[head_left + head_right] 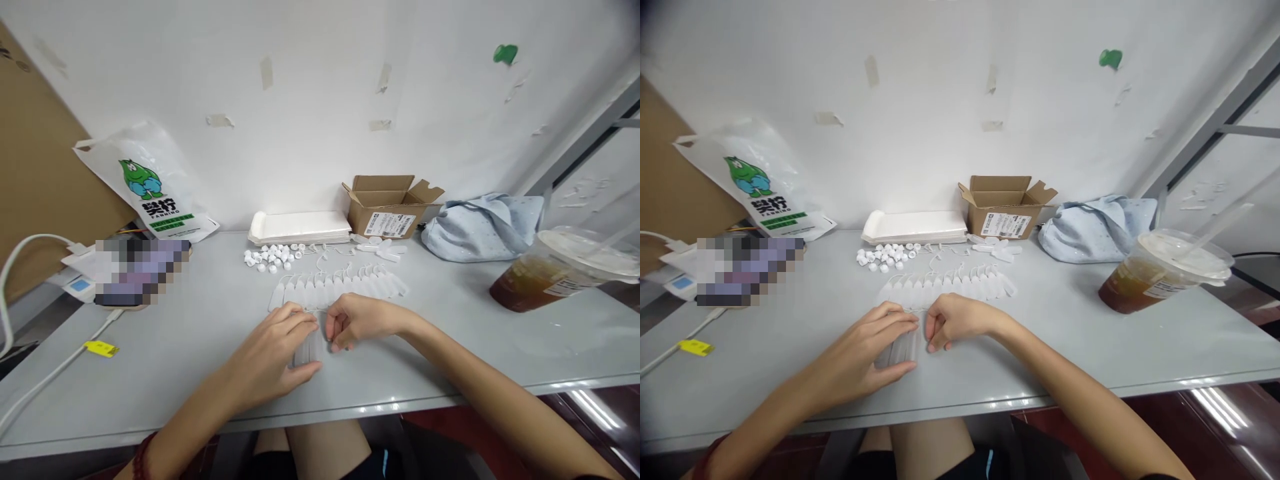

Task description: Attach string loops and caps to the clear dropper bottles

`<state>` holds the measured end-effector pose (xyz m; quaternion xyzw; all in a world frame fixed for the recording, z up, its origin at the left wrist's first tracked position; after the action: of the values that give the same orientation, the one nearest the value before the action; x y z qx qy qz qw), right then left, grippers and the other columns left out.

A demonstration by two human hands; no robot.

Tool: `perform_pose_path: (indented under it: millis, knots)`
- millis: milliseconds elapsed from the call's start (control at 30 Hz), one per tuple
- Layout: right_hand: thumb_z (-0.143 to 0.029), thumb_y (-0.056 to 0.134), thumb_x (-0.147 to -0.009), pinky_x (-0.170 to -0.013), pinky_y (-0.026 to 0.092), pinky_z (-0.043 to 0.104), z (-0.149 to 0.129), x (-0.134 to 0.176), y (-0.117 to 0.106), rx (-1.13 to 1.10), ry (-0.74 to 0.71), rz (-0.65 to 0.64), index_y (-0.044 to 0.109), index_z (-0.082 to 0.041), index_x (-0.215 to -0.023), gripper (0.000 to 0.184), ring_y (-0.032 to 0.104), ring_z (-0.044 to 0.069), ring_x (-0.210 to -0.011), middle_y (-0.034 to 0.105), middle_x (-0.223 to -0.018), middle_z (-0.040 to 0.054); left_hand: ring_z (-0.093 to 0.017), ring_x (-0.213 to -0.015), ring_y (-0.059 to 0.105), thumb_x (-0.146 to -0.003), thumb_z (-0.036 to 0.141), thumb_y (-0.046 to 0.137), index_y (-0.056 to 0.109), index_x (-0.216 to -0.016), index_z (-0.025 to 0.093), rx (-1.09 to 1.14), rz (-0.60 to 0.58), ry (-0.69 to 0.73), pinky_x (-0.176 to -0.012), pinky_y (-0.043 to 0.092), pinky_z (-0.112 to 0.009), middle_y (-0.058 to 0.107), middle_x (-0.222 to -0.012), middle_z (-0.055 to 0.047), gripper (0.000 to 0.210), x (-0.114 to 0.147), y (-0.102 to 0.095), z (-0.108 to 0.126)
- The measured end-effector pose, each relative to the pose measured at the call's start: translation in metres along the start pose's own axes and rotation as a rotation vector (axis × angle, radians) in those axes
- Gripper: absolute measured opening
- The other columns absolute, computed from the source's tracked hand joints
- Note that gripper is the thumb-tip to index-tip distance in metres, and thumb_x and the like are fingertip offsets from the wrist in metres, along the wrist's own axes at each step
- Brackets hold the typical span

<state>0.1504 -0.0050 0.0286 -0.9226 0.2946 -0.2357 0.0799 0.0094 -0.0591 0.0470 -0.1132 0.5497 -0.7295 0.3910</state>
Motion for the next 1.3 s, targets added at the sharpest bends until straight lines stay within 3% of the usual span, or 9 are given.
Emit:
perform_pose_path:
  millis: [300,500,700,867,933,1000,1167,1233,1300]
  knots:
    - [-0.015,0.070,-0.060,-0.047,0.039,0.021,0.002,-0.005,0.006,0.039,0.088,0.063,0.060,-0.016,-0.067,0.013,0.053,0.008,-0.043,0.059,-0.054,-0.0040,-0.029,-0.118,0.048,-0.072,0.036,0.076,0.053,-0.121,0.019,-0.052,-0.004,-0.088,-0.095,0.049,-0.045,0.058,-0.126,-0.011,0.056,0.016,-0.015,-0.008]
    - [-0.017,0.067,-0.063,-0.046,0.038,0.021,0.003,-0.006,0.007,0.052,0.117,0.067,0.059,-0.016,-0.065,0.008,0.053,0.008,-0.044,0.060,-0.054,-0.0031,-0.031,-0.117,0.049,-0.069,0.044,0.077,0.047,-0.126,0.024,-0.035,0.125,-0.213,-0.091,0.051,-0.046,0.054,-0.127,-0.012,0.068,0.037,-0.009,-0.024]
    - [-0.016,0.059,-0.066,-0.041,0.038,0.019,0.005,-0.005,0.010,0.026,0.156,0.019,0.057,-0.015,-0.065,0.003,0.050,0.007,-0.039,0.059,-0.053,-0.0036,-0.030,-0.114,0.047,-0.073,0.040,0.074,0.043,-0.128,0.021,-0.127,0.189,-0.136,-0.090,0.048,-0.046,0.053,-0.126,-0.013,0.066,0.033,0.011,-0.014]
    - [-0.016,0.057,-0.066,-0.036,0.036,0.017,0.002,0.002,0.002,0.067,0.180,0.012,0.060,-0.016,-0.068,0.003,0.047,0.007,-0.041,0.059,-0.052,-0.0036,-0.030,-0.114,0.044,-0.079,0.040,0.068,0.047,-0.125,0.018,-0.214,0.247,-0.055,-0.092,0.043,-0.045,0.053,-0.124,-0.013,0.055,0.040,0.011,-0.007]
    - [-0.016,0.056,-0.068,-0.035,0.033,0.017,-0.003,0.006,-0.010,0.090,0.168,0.082,0.061,-0.016,-0.070,0.006,0.045,0.007,-0.042,0.060,-0.053,-0.0032,-0.030,-0.114,0.043,-0.078,0.044,0.069,0.048,-0.123,0.018,-0.184,0.245,-0.050,-0.093,0.042,-0.043,0.054,-0.123,-0.013,0.055,0.039,0.006,-0.007]
    - [-0.018,0.055,-0.073,-0.037,0.031,0.018,-0.011,0.010,-0.029,0.145,0.094,0.250,0.062,-0.015,-0.070,0.008,0.042,0.006,-0.041,0.061,-0.054,-0.0025,-0.029,-0.115,0.043,-0.078,0.046,0.068,0.051,-0.121,0.018,-0.131,0.244,-0.067,-0.093,0.042,-0.041,0.055,-0.123,-0.012,0.054,0.031,-0.001,-0.009]
    - [-0.015,0.057,-0.079,-0.060,0.043,0.023,-0.023,0.014,-0.093,0.494,-0.124,0.920,0.064,-0.015,-0.072,0.010,0.059,0.012,-0.061,0.067,-0.067,0.0017,-0.025,-0.107,0.049,-0.090,0.027,0.049,0.064,-0.105,0.017,-0.068,0.241,-0.119,-0.093,0.042,-0.041,0.064,-0.109,-0.009,0.023,-0.032,-0.020,-0.030]
    - [-0.011,0.056,-0.080,-0.069,0.044,0.026,-0.016,0.008,-0.112,0.676,-0.103,1.029,0.067,-0.015,-0.079,0.012,0.062,0.017,-0.074,0.070,-0.077,0.0043,-0.025,-0.100,0.054,-0.089,0.022,0.046,0.068,-0.096,0.017,-0.033,0.234,-0.228,-0.087,0.045,-0.038,0.068,-0.096,-0.007,0.024,-0.067,-0.023,-0.050]
    - [-0.007,0.052,-0.082,-0.074,0.044,0.028,-0.003,0.000,-0.129,0.813,0.002,1.038,0.069,-0.014,-0.090,0.020,0.063,0.020,-0.085,0.071,-0.094,0.0080,-0.025,-0.093,0.059,-0.082,0.016,0.050,0.070,-0.079,0.017,-0.006,0.177,-0.373,-0.084,0.046,-0.035,0.070,-0.086,-0.007,0.020,-0.100,-0.018,-0.074]
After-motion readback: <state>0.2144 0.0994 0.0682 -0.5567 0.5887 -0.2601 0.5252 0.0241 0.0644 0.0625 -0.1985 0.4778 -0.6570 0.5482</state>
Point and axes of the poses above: each hand's wrist, its own x-axis away from the middle knuckle, its own y-axis out of the palm, z = x × y, the point moved 5 cm from there along -x, towards the middle knuckle
